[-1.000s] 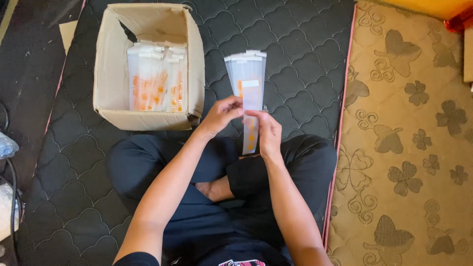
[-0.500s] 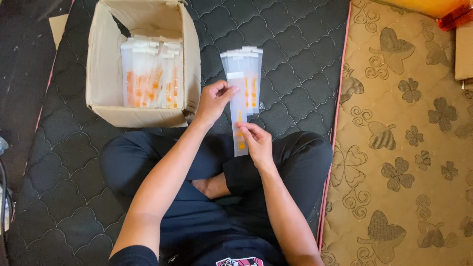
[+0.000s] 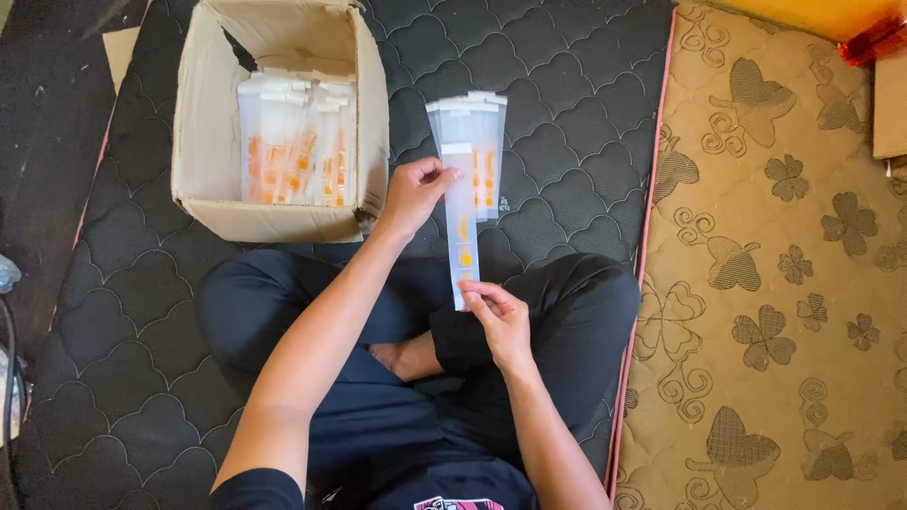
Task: The person sits cross-legged on a mattress and repeatedly takes small, flat, white packets with orange markings from a cardboard box. They fold each packet in half and place it into a growing stack on the mattress beside the box.
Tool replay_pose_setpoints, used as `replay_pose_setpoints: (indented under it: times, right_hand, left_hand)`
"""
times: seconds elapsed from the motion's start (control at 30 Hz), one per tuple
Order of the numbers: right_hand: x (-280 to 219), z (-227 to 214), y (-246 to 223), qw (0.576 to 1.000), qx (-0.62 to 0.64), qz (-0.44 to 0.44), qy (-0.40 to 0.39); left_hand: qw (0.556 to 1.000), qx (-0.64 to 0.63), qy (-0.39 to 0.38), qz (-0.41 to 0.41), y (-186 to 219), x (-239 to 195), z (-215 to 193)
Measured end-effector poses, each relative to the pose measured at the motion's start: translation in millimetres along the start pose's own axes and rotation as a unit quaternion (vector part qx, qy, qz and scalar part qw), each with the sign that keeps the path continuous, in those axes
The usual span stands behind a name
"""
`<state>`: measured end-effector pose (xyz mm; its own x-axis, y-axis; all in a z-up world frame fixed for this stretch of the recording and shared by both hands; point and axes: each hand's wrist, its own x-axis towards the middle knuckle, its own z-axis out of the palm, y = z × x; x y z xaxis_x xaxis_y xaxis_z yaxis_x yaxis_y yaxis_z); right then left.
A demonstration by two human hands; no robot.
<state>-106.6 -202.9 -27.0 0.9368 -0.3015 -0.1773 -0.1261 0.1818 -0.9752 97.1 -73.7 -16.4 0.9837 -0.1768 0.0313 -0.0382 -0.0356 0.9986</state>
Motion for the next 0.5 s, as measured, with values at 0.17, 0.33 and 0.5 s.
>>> replay_pose_setpoints:
  times: [0.17,0.33,0.5]
  right_hand:
    - [-1,3,-4,1.0,0.005,0.0,-0.002]
    - [2,1,2,1.0,0.007,-0.003,-0.008]
    - [3,1,3,1.0,0.01,0.001,-0.014]
  left_hand:
    - [1.0,0.004,0.004,-0.02,5,-1,-2]
    - [1.0,-0.007,0.003,-0.021,2,0,-2]
    - [1.0,-0.011,0.012,-0.024,6,2,0]
